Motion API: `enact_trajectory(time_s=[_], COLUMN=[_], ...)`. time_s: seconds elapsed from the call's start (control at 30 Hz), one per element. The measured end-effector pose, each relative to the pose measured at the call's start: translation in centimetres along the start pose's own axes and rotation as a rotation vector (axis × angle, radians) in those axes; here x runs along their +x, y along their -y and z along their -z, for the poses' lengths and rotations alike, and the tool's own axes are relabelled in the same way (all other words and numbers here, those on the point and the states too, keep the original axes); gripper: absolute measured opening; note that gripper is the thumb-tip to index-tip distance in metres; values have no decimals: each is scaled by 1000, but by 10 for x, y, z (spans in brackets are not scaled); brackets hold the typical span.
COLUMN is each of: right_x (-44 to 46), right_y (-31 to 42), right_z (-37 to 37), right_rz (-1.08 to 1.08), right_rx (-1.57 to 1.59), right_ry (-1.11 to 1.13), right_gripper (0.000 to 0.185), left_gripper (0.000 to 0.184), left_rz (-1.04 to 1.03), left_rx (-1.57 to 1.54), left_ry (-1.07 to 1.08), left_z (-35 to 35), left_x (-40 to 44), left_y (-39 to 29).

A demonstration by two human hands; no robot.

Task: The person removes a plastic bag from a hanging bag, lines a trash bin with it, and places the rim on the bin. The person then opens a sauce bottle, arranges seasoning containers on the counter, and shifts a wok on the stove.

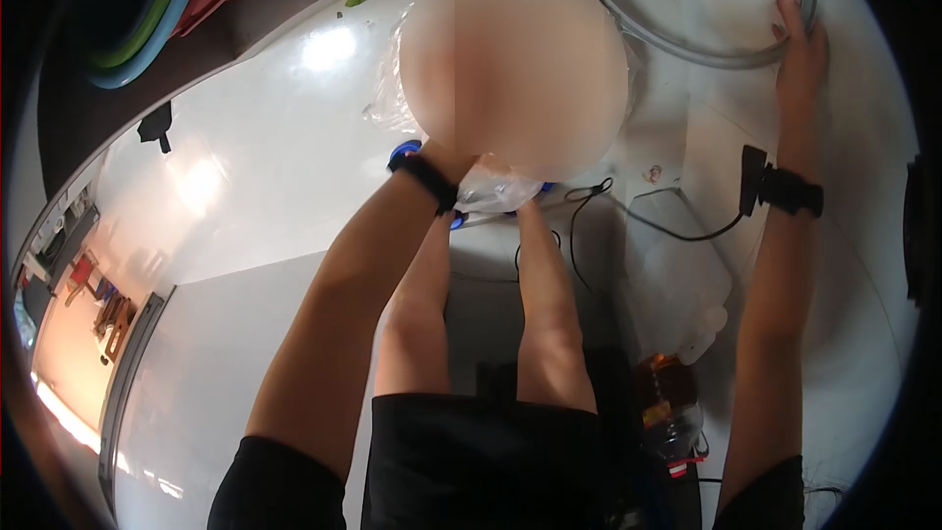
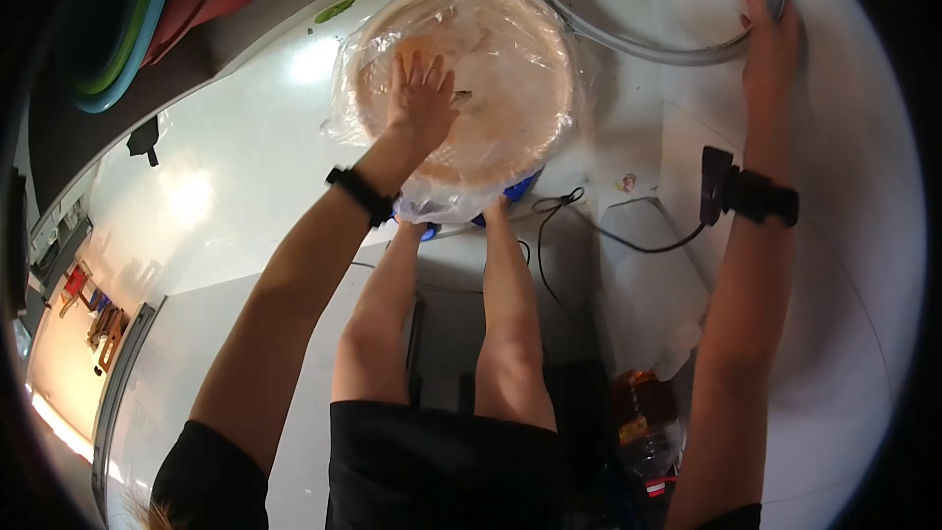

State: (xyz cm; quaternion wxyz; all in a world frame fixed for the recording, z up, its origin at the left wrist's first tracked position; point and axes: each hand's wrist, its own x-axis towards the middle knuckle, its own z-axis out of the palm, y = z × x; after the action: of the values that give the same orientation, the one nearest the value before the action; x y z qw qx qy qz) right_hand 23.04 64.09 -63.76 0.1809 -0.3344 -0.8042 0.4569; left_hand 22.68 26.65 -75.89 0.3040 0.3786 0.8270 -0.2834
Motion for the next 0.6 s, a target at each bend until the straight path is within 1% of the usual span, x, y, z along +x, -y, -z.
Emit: enact_trajectory(time_s=[0.03, 0.07, 0.1, 0.13, 0.17, 0.2, 0.23, 0.27, 0.3, 0.33, 0.37, 0.4, 0.43, 0.47, 0.5, 0.53, 0.57, 0.6], right_x=[2, 0, -6, -15, -38, -69, -102, -134, -163, -183, -202, -223, -245, -262, -275, -283, -290, -297], right_y=[8, 12, 14, 20, 38, 54, 44, 35, 45, 89, 95, 89, 76, 62, 47, 36, 26, 16], right_z=[-1, 3, 13, 22, 22, 24, 28, 36, 17, -8, -21, -37, -53, -67, -83, -98, -112, -124], right_rz=[-224, -220, -192, -160, -16, 125, 161, 117, 456, 475, 615, 648, 682, 688, 694, 695, 688, 680], right_rx=[277, 283, 370, 455, 247, 38, -321, -235, 67, -18, -176, -236, -297, -359, -422, -420, -493, -566], right_ry=[83, 88, 147, 206, 206, 203, -9, 148, 302, 510, 676, 741, 808, 820, 830, 835, 836, 836], right_gripper=[58, 58, 50, 44, 39, 36, 28, 21, 9, 12, 20, 23, 27, 27, 26, 26, 21, 17], left_gripper=[78, 85, 85, 94, 104, 104, 111, 118, 119, 119, 118, 116, 105, 105, 98, 91, 79, 79], left_rz=[-42, -78, -68, 22, 111, 122, 147, 171, 211, 220, 197, 173, 206, 213, 211, 208, 199, 203], left_rx=[-222, -443, -442, -562, -684, -689, -879, -1068, -1163, -1167, -1267, -1366, -1402, -1407, -1418, -1427, -1412, -1414], left_ry=[-138, -283, -287, -300, -314, -318, -398, -479, -491, -492, -483, -474, -544, -543, -521, -497, -521, -515], left_z=[8, 14, 20, 25, 27, 16, -8, -26, -35, -47, -61, -70, -74, -75, -74, -75, -77, -79], left_x=[-21, -41, -67, -93, -108, -115, -120, -124, -124, -122, -117, -112, -107, -103, -100, -96, -93, -92], left_y=[6, 13, 19, 25, 33, 40, 43, 43, 44, 44, 44, 46, 46, 48, 53, 58, 59, 59])
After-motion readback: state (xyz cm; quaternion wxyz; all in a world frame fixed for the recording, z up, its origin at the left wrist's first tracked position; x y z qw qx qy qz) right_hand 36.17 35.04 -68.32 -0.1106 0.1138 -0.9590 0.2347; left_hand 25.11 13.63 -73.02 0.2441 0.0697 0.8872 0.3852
